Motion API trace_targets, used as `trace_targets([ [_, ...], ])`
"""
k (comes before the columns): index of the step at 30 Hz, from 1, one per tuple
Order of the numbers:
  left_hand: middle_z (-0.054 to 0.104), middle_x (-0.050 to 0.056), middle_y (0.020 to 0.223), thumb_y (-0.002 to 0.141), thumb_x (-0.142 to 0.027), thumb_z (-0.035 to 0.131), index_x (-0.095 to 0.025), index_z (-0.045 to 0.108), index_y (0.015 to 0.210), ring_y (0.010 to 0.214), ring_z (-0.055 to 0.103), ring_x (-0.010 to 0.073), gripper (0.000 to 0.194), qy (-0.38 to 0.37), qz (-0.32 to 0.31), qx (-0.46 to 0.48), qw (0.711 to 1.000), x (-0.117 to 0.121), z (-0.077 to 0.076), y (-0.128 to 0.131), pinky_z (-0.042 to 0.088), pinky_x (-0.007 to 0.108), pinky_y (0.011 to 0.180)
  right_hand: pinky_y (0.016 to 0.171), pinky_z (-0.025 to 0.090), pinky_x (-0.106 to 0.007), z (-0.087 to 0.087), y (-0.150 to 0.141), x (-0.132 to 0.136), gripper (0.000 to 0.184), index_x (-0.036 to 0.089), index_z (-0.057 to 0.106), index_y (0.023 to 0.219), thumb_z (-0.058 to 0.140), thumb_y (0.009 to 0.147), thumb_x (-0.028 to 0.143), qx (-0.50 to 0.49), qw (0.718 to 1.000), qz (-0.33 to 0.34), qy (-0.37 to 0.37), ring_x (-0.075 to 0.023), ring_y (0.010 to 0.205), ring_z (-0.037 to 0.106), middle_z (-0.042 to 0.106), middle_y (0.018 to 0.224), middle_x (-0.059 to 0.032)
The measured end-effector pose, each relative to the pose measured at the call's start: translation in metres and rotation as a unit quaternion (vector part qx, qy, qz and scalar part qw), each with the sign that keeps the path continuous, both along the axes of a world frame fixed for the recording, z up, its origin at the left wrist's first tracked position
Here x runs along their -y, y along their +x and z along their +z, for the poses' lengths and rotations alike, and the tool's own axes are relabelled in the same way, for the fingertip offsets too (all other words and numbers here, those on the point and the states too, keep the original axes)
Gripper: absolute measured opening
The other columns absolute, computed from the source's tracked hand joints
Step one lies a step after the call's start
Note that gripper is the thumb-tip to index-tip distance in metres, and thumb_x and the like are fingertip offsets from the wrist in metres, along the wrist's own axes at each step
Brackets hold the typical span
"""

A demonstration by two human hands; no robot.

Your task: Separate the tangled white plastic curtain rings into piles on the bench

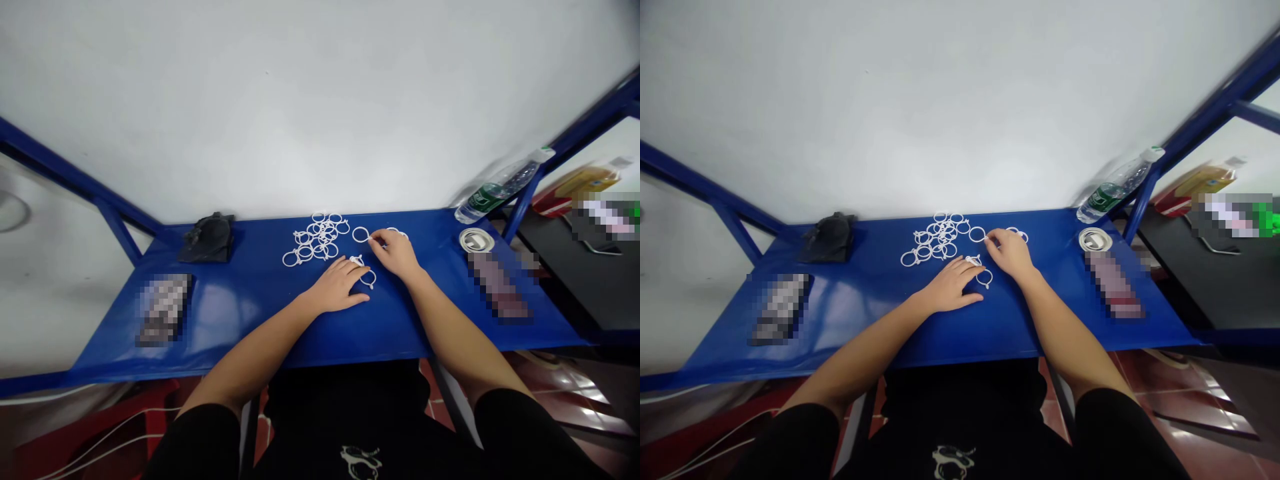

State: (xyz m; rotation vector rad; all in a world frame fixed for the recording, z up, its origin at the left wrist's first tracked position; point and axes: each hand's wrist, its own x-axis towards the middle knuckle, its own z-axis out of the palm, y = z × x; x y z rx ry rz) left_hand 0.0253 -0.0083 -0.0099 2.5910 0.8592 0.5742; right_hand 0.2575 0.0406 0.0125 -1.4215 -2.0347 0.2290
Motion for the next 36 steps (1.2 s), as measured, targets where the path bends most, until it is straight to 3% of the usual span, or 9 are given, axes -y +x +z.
trace_targets([
  [4, 0.069, 0.014, 0.141, 0.090, -0.056, 0.079, -0.024, 0.043, 0.159, 0.142, 0.057, 0.0366, 0.084, -0.018, 0.036, 0.013, 0.999, 0.000, 0.000, 0.001, 0.021, 0.069, 0.131, 0.063, 0.047, -0.032, 0.004, -0.004, 0.009, 0.019, 0.022, 0.067, 0.103, 0.056, 0.103, 0.038, -0.045, 0.996, 0.055, -0.057, -0.0203, 0.067, 0.068, 0.076, 0.080, -0.0027],
  [9, 0.050, 0.020, 0.162, 0.087, -0.053, 0.082, -0.021, 0.038, 0.162, 0.150, 0.049, 0.0379, 0.092, -0.019, 0.017, 0.007, 1.000, -0.002, -0.002, 0.000, 0.034, 0.062, 0.127, 0.068, 0.052, -0.033, 0.006, -0.008, 0.013, 0.018, 0.023, 0.063, 0.105, 0.052, 0.106, 0.037, -0.075, 0.993, 0.065, -0.068, -0.0213, 0.072, 0.071, 0.079, 0.088, -0.0042],
  [16, 0.060, 0.016, 0.155, 0.092, -0.051, 0.076, -0.023, 0.053, 0.153, 0.150, 0.052, 0.0343, 0.071, -0.016, -0.022, 0.011, 1.000, 0.001, -0.006, -0.001, 0.042, 0.057, 0.125, 0.069, 0.055, -0.034, 0.002, -0.004, 0.010, 0.020, 0.024, 0.068, 0.102, 0.058, 0.103, 0.041, -0.127, 0.991, 0.015, -0.027, -0.0228, 0.078, 0.074, 0.080, 0.090, -0.0047],
  [21, 0.067, 0.013, 0.146, 0.098, -0.044, 0.071, -0.024, 0.067, 0.136, 0.145, 0.057, 0.0291, 0.044, 0.046, -0.064, 0.095, 0.992, 0.003, -0.002, 0.001, 0.050, 0.052, 0.119, 0.069, 0.055, -0.034, 0.000, -0.004, 0.008, 0.019, 0.023, 0.072, 0.103, 0.062, 0.101, 0.039, -0.118, 0.993, 0.010, -0.013, -0.0225, 0.078, 0.075, 0.080, 0.089, -0.0047],
  [24, 0.077, 0.009, 0.123, 0.101, -0.037, 0.067, -0.025, 0.072, 0.126, 0.119, 0.071, 0.0254, 0.028, 0.100, 0.010, 0.173, 0.980, -0.002, 0.003, -0.003, 0.056, 0.050, 0.106, 0.070, 0.056, -0.034, 0.002, -0.005, 0.008, 0.021, 0.023, 0.074, 0.108, 0.061, 0.102, 0.038, -0.090, 0.996, 0.025, -0.007, -0.0228, 0.078, 0.075, 0.081, 0.091, -0.0057],
  [28, 0.077, 0.006, 0.106, 0.099, -0.033, 0.069, -0.024, 0.076, 0.114, 0.098, 0.072, 0.0227, 0.019, 0.171, 0.147, 0.224, 0.948, -0.009, 0.008, -0.012, 0.055, 0.044, 0.092, 0.075, 0.057, -0.035, 0.006, -0.010, 0.012, 0.022, 0.023, 0.075, 0.111, 0.058, 0.105, 0.035, -0.030, 0.995, 0.095, -0.008, -0.0231, 0.083, 0.076, 0.082, 0.098, -0.0066],
  [36, 0.080, 0.002, 0.097, 0.099, -0.036, 0.071, -0.029, 0.079, 0.100, 0.093, 0.070, 0.0221, 0.010, 0.195, 0.205, 0.200, 0.938, -0.008, 0.007, -0.009, 0.046, 0.045, 0.090, 0.085, 0.059, -0.038, 0.008, -0.027, 0.025, 0.023, 0.023, 0.075, 0.114, 0.055, 0.108, 0.033, -0.028, 0.980, 0.198, 0.022, -0.0230, 0.094, 0.075, 0.081, 0.104, -0.0070],
])
